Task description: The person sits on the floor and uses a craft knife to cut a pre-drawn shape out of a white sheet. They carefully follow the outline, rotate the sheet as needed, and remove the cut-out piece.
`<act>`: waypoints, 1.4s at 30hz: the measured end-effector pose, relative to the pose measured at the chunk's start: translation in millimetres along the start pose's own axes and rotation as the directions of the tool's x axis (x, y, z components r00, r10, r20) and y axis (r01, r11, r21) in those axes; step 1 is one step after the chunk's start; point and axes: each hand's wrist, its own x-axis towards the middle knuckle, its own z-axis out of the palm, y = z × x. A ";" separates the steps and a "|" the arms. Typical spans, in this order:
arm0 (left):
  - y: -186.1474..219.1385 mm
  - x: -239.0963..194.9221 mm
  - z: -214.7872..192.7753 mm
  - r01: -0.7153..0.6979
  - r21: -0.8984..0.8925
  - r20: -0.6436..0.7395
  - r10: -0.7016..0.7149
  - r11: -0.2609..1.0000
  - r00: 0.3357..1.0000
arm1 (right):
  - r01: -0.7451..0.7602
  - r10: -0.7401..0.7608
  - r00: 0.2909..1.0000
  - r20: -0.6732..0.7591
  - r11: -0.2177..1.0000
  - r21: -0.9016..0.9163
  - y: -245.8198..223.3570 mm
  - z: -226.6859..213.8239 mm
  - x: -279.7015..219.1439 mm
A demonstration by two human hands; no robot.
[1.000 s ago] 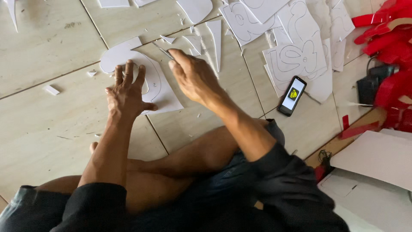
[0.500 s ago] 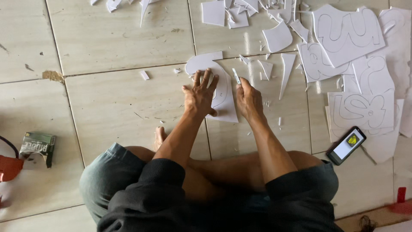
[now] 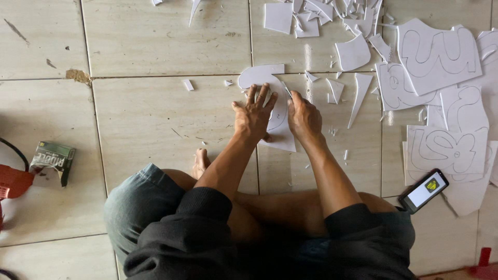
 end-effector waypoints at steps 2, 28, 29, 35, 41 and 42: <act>0.3 -2.6 -2.7 -0.002 0.003 -0.007 0.002 1.000 1.000 | 0.002 -0.002 1.000 0.000 1.000 -0.024 -1.5 -1.8 1.1; 2.2 -18.7 -24.6 0.042 0.027 0.040 -0.043 0.999 0.998 | -0.033 0.046 0.985 0.164 0.996 -0.084 -26.9 -31.1 -23.3; 2.3 -18.3 -24.0 0.044 0.032 0.034 -0.045 0.999 0.998 | -0.038 0.051 0.985 0.164 0.996 -0.080 -27.4 -32.3 -26.3; 4.1 -18.8 -25.9 0.054 0.009 0.064 -0.055 0.998 0.996 | -0.053 0.060 0.987 0.147 0.997 -0.052 -23.1 -29.1 -37.5; 4.1 -19.2 -28.0 0.059 0.012 0.058 -0.060 0.998 0.997 | -0.095 0.096 0.989 0.115 0.995 -0.013 -23.7 -16.6 -46.8; 4.2 -19.6 -27.1 0.057 0.016 0.047 -0.058 0.998 0.997 | -0.103 0.102 0.988 0.114 0.995 0.002 -27.6 -18.2 -51.4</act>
